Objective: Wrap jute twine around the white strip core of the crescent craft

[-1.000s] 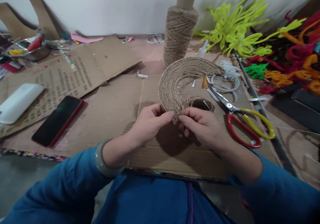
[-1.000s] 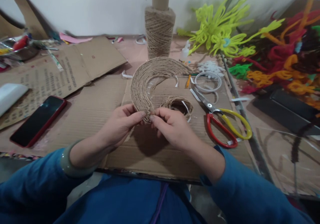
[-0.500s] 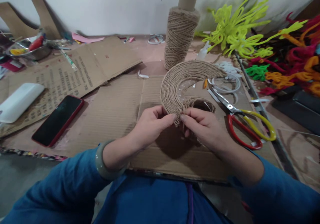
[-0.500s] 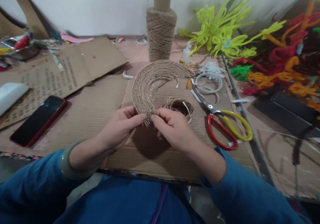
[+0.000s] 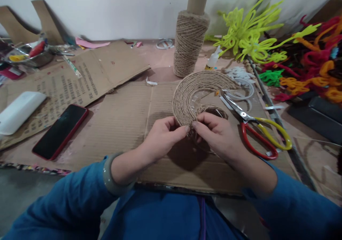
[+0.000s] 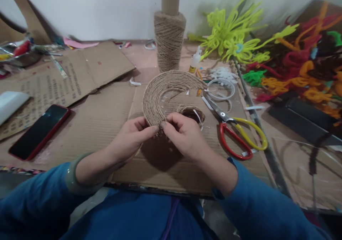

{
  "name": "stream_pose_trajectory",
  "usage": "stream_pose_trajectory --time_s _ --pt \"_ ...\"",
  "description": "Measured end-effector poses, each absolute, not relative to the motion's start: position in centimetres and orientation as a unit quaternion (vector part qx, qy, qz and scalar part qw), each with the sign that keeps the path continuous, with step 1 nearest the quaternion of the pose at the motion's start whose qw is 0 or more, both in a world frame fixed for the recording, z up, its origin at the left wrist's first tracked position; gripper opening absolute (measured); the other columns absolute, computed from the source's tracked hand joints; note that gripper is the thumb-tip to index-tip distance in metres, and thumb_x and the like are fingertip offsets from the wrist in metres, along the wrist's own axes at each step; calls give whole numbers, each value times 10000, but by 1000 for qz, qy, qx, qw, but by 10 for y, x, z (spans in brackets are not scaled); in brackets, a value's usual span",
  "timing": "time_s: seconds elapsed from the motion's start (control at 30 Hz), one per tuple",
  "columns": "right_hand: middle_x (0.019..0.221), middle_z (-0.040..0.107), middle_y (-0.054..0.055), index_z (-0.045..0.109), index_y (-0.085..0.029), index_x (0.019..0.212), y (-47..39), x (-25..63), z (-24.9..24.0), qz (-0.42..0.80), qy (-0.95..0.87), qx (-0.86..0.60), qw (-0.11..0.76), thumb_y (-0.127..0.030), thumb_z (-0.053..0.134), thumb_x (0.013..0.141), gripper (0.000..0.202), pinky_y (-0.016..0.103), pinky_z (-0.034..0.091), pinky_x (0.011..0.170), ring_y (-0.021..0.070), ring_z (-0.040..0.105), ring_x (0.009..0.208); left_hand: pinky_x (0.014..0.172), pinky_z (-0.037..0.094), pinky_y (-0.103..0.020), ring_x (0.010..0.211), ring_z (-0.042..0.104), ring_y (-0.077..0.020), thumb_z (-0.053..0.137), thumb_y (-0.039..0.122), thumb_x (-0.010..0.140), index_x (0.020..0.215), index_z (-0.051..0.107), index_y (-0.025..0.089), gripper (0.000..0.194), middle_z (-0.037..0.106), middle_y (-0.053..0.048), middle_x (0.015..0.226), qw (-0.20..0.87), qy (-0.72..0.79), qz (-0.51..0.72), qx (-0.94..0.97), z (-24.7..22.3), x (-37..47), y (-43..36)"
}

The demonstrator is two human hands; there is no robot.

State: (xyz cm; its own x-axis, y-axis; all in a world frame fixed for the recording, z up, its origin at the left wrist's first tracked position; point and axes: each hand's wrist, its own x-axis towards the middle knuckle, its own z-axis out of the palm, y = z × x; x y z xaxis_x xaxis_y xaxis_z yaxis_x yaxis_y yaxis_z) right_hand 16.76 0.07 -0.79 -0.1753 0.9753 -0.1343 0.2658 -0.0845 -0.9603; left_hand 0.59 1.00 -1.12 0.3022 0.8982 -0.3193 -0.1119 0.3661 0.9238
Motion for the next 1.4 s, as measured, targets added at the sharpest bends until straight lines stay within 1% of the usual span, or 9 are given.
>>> stream_pose_trajectory --time_s 0.23,0.4,0.5,0.63,0.77,0.9,1.07,1.23,1.4 --pt "518 487 -53 537 -192 712 2 169 -9 499 -588 -527 357 -343 541 820 186 205 336 405 75 424 434 635 419 -224 619 524 -88 763 240 652 745 674 123 174 628 17 656 693 465 347 429 -9 6 10" --pt "526 506 -47 538 -183 710 0 171 -7 515 -593 -525 328 -350 538 812 195 208 331 408 76 430 433 770 476 -267 743 605 -127 760 285 690 882 697 132 254 708 -28 835 708 429 366 426 -9 1 16" --pt "552 529 -34 548 -176 711 0 172 -8 499 -634 -514 291 -322 519 819 183 209 354 447 81 458 473 733 494 -276 715 618 -135 766 331 692 860 684 118 283 713 -45 824 722 422 381 394 -11 -1 18" --pt "577 556 -20 568 -176 719 0 170 -9 452 -691 -503 254 -299 512 826 173 226 400 505 104 512 532 693 510 -282 674 632 -145 772 265 667 827 672 104 248 705 -43 755 741 421 386 353 -10 -1 18" --pt "642 634 8 613 -173 782 -1 172 -6 354 -729 -511 286 -305 525 841 169 236 441 530 121 569 569 679 510 -279 676 638 -149 744 249 688 812 675 109 199 704 -40 744 736 427 387 355 -9 0 17" --pt "774 710 47 650 -188 973 -4 177 -5 138 -772 -509 355 -226 489 883 188 261 502 606 151 649 660 727 510 -297 715 648 -164 754 260 676 857 694 114 240 713 -45 757 738 423 378 364 -10 2 15" --pt "676 700 16 589 -177 1250 -4 182 -11 -27 -843 -453 289 -136 429 900 386 259 495 619 141 637 597 769 494 -297 746 630 -163 761 210 627 798 689 125 204 690 -28 735 732 434 366 377 -7 5 11" --pt "568 613 -18 626 -149 1217 -1 184 -14 -113 -857 -432 256 -122 450 902 362 263 393 506 119 557 505 701 473 -278 674 576 -134 707 192 646 745 642 145 127 626 7 691 717 444 343 415 -1 1 10" --pt "584 597 -11 651 -176 1185 -3 186 -11 -115 -877 -386 263 -116 486 888 346 265 367 519 113 539 536 660 452 -274 660 554 -139 663 195 655 707 584 157 103 576 17 652 710 441 316 449 7 -3 12"
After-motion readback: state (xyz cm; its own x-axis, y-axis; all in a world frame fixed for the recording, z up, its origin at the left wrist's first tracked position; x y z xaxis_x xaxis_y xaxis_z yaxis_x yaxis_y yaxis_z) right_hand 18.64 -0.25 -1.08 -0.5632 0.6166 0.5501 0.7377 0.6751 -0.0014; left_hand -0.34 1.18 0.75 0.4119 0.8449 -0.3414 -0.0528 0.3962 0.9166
